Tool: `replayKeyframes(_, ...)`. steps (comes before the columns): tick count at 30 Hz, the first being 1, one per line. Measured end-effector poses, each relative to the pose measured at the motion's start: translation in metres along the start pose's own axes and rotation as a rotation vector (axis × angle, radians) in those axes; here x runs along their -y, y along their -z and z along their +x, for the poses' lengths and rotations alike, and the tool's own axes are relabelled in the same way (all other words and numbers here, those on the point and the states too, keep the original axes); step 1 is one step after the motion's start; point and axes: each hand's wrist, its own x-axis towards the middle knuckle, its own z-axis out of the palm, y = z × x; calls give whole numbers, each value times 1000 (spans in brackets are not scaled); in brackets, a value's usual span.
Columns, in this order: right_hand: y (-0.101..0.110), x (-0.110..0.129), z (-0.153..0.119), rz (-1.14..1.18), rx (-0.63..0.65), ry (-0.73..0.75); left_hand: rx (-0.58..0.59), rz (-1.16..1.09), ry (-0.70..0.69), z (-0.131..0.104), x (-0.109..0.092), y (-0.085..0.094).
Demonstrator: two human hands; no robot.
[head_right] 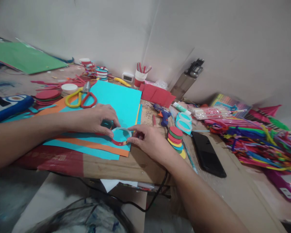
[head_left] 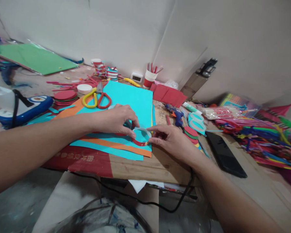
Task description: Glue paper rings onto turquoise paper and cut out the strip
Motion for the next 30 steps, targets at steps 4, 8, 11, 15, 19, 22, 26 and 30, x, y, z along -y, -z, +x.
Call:
replayKeyframes(4, 0, -1, 1, 1, 1, 9, 6, -3, -4, 1, 0, 0)
replayKeyframes(8, -1, -2, 1, 0, -2, 18, 14, -20, -6, 1, 1, 1)
replayKeyframes(11, -1, -4, 0, -4, -2, 12, 22, -27, 2, 1, -1, 2)
replayKeyframes(15, -1, -5, -1, -7, 2, 4, 21, -22, -1, 1, -3, 5)
replayKeyframes(19, 0, -4, -1, 16, 6, -6, 16, -3, -18, 0, -2, 5)
replayKeyframes(22, 1, -3, -2, 58, 18, -9, 11, 3, -25, 0, -2, 6)
replayKeyframes(26, 3, -2, -2, 81, 3, -8, -32, -6, -18, -1, -1, 7)
replayKeyframes(30, 5, -3, -1, 95, -55, -12, -86, -37, -14, -1, 0, 8)
